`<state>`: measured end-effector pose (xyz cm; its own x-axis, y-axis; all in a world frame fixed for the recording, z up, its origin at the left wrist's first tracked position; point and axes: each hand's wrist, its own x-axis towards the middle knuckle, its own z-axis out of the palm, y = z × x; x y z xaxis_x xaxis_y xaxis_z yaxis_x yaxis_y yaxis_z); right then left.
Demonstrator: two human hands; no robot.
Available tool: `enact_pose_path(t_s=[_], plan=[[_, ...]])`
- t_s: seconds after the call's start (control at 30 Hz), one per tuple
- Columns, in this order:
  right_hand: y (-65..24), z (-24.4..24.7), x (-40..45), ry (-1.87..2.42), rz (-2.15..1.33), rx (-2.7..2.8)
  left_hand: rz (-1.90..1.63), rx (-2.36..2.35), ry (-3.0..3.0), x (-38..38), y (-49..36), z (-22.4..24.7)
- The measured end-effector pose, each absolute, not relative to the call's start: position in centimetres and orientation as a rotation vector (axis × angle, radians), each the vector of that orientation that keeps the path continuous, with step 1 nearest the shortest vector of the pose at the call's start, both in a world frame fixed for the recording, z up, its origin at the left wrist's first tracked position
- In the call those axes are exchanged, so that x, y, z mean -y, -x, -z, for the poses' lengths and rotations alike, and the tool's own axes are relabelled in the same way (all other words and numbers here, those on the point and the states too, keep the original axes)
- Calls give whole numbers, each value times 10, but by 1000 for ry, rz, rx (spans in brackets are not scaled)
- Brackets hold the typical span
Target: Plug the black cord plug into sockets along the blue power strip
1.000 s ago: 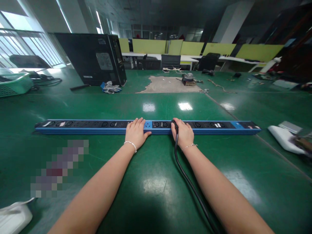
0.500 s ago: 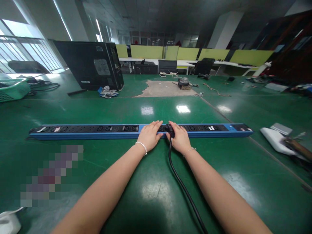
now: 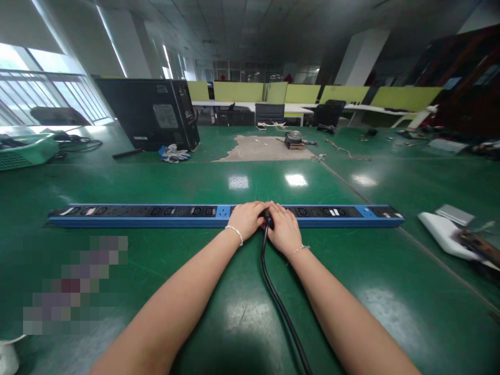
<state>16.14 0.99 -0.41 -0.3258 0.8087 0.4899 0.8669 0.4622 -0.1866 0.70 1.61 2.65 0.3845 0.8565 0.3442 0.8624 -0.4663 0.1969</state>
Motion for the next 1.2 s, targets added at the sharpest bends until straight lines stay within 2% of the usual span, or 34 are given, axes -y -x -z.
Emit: enact_pose_path(t_s=[0.63,0.83,0.97,1.1,1.2], plan=[[-154,7,-9,1489,216,2111,911,1705,2351,-16,-25,-13],[-154,7,-11,1504,215,2113,1500,1508,2133,-19,-34,-25],[-155,8,-11,1498,214,2129,1480,1526,2140,-11,0,-41],[-156,9,-12,1488,201,2119,1492,1940,1963,-1,70,-41],[-156,10,-13,1482,187,2110,1436,2051,2032,5,104,-34]])
